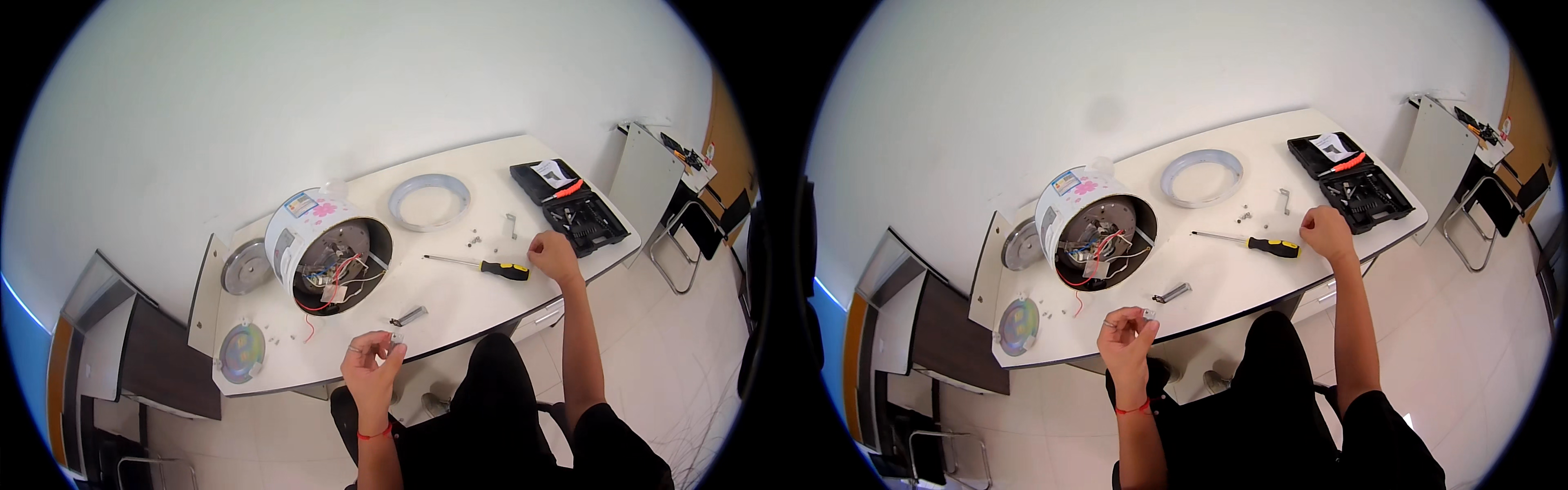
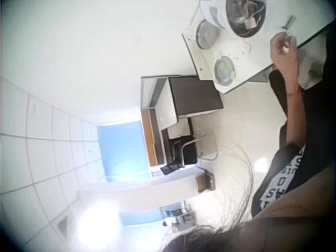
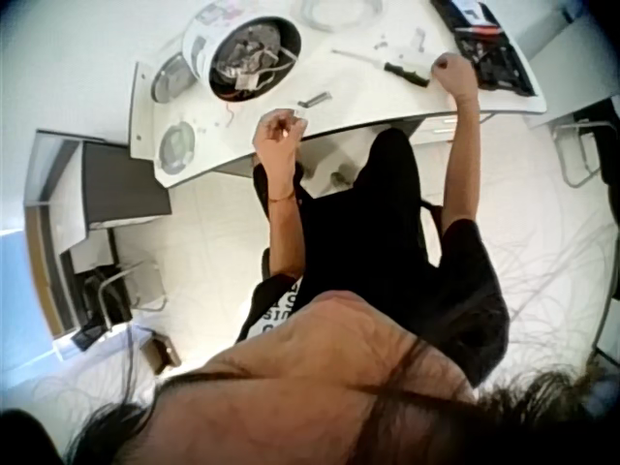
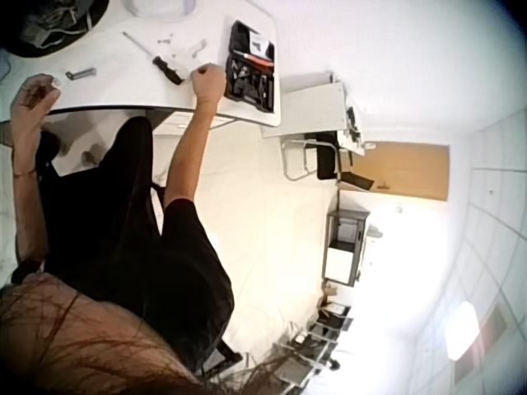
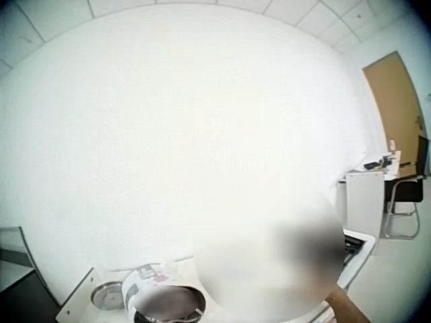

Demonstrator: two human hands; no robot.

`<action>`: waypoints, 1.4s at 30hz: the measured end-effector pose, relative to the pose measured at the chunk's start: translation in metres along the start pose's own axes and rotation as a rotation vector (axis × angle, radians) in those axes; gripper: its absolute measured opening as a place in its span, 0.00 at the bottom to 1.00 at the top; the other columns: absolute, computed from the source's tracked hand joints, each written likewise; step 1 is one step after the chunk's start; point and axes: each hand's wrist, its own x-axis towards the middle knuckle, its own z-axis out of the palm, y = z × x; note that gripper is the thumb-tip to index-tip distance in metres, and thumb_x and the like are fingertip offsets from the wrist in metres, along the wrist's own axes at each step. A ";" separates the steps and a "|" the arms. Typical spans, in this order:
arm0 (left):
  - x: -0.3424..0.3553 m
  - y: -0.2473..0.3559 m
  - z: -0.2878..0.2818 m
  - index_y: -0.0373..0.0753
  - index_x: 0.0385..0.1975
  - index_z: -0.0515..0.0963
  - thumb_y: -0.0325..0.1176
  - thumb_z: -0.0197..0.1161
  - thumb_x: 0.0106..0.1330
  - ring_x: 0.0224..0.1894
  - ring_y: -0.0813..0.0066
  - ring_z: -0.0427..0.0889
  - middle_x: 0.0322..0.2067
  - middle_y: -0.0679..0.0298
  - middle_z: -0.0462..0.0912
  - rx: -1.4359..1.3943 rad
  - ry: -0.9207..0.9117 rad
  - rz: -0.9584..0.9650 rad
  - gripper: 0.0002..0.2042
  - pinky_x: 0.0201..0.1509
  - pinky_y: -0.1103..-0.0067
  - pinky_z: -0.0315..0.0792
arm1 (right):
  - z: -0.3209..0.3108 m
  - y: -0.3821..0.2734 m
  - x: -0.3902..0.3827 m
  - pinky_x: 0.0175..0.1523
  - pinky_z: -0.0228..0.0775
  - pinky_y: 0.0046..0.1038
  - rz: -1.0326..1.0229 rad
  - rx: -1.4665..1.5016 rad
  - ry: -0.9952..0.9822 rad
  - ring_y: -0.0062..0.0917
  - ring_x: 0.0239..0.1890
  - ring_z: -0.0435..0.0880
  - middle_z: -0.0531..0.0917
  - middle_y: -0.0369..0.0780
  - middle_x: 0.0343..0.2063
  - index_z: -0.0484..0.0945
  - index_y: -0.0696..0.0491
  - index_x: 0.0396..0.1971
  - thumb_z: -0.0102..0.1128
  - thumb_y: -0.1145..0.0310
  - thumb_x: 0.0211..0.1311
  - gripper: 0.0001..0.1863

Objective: The person uses a screwdriver to tighten screws inside a disassembled white appliance, then handles small metal parts and wires with their hands. The workspace includes a white table with scattered tools and components.

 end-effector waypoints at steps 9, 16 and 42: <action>0.044 -0.037 -0.001 0.34 0.44 0.80 0.15 0.76 0.58 0.42 0.78 0.80 0.40 0.64 0.84 -0.136 0.022 -0.093 0.16 0.51 0.80 0.74 | 0.001 -0.047 0.008 0.44 0.77 0.33 -0.230 0.141 -0.129 0.33 0.36 0.84 0.84 0.41 0.31 0.89 0.53 0.40 0.73 0.69 0.54 0.12; 0.054 -0.051 -0.008 0.35 0.45 0.80 0.13 0.74 0.58 0.43 0.79 0.81 0.41 0.63 0.85 -0.265 0.033 -0.093 0.16 0.49 0.81 0.75 | 0.022 -0.046 0.045 0.46 0.77 0.36 -0.477 -0.035 -0.365 0.39 0.37 0.85 0.85 0.44 0.33 0.90 0.54 0.40 0.69 0.69 0.58 0.11; 0.049 -0.050 -0.011 0.33 0.44 0.82 0.11 0.71 0.60 0.50 0.72 0.80 0.46 0.59 0.82 -0.105 -0.087 0.004 0.15 0.56 0.74 0.75 | 0.111 -0.201 -0.100 0.48 0.76 0.21 -0.125 1.609 -0.413 0.17 0.40 0.82 0.84 0.37 0.40 0.83 0.62 0.47 0.63 0.79 0.71 0.08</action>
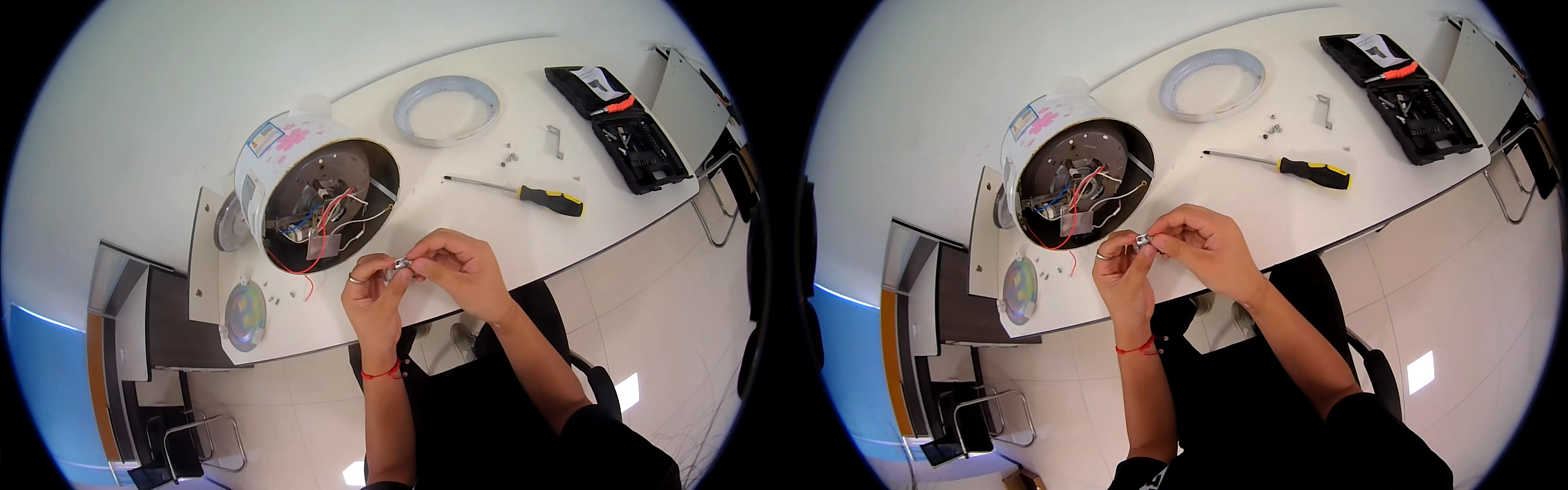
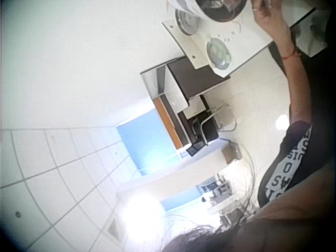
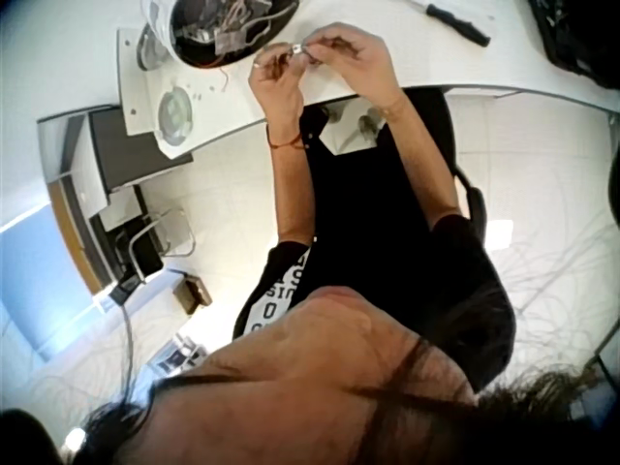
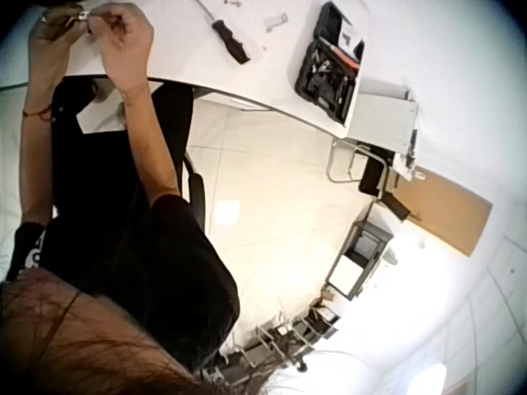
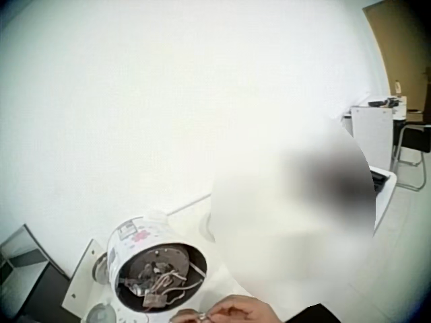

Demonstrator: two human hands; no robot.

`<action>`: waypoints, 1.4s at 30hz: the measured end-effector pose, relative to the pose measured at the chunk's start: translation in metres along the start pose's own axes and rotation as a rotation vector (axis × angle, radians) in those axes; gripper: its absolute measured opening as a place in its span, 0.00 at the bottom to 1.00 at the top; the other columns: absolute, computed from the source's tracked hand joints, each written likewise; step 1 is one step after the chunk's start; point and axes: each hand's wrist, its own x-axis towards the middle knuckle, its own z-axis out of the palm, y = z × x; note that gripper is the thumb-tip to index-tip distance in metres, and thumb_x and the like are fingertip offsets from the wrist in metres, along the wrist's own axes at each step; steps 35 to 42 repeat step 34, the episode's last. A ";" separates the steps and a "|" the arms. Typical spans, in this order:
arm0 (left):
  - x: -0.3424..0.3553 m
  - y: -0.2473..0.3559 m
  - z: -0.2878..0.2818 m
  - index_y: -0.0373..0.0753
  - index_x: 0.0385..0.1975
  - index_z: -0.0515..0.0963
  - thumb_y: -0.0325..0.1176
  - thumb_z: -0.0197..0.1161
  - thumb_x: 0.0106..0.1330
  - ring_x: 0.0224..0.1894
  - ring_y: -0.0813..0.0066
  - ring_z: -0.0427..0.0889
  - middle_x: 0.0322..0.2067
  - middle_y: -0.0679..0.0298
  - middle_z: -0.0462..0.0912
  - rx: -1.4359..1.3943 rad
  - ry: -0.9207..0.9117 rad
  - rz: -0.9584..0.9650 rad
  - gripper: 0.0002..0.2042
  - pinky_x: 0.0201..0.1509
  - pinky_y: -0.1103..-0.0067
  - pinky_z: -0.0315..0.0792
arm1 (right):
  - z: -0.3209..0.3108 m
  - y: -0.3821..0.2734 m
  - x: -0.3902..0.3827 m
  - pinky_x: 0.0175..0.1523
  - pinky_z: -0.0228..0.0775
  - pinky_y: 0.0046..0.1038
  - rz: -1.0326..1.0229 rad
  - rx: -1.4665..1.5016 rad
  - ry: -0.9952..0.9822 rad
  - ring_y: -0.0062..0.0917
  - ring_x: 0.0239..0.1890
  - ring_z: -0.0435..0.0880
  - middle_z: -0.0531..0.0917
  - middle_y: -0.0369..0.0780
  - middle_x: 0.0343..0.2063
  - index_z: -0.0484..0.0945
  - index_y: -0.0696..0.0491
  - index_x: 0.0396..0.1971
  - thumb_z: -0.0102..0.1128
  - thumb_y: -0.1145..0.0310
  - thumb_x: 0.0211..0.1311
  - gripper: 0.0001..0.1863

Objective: The person uses a screwdriver to tighten screws inside a disassembled white appliance, then handles small metal parts and wires with their hands. The workspace includes a white table with scattered tools and components.

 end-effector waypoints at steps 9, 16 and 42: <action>-0.001 -0.004 0.002 0.35 0.44 0.83 0.12 0.71 0.60 0.53 0.69 0.80 0.48 0.58 0.81 0.082 -0.044 0.050 0.15 0.62 0.73 0.73 | -0.006 -0.005 -0.003 0.47 0.76 0.20 0.015 0.002 0.001 0.17 0.40 0.82 0.84 0.37 0.40 0.84 0.63 0.45 0.63 0.80 0.71 0.07; -0.001 -0.007 0.002 0.34 0.45 0.83 0.13 0.70 0.62 0.53 0.69 0.80 0.48 0.59 0.82 0.188 -0.025 0.048 0.13 0.62 0.73 0.72 | -0.004 0.000 -0.002 0.48 0.77 0.20 0.040 0.029 0.057 0.17 0.41 0.83 0.84 0.37 0.39 0.84 0.63 0.45 0.63 0.81 0.70 0.07; -0.001 -0.003 0.002 0.34 0.44 0.84 0.17 0.70 0.65 0.52 0.69 0.80 0.45 0.60 0.85 0.234 -0.088 0.031 0.10 0.60 0.74 0.72 | -0.010 0.001 0.001 0.42 0.74 0.19 0.130 0.072 0.059 0.16 0.35 0.81 0.84 0.34 0.33 0.83 0.60 0.41 0.66 0.80 0.66 0.06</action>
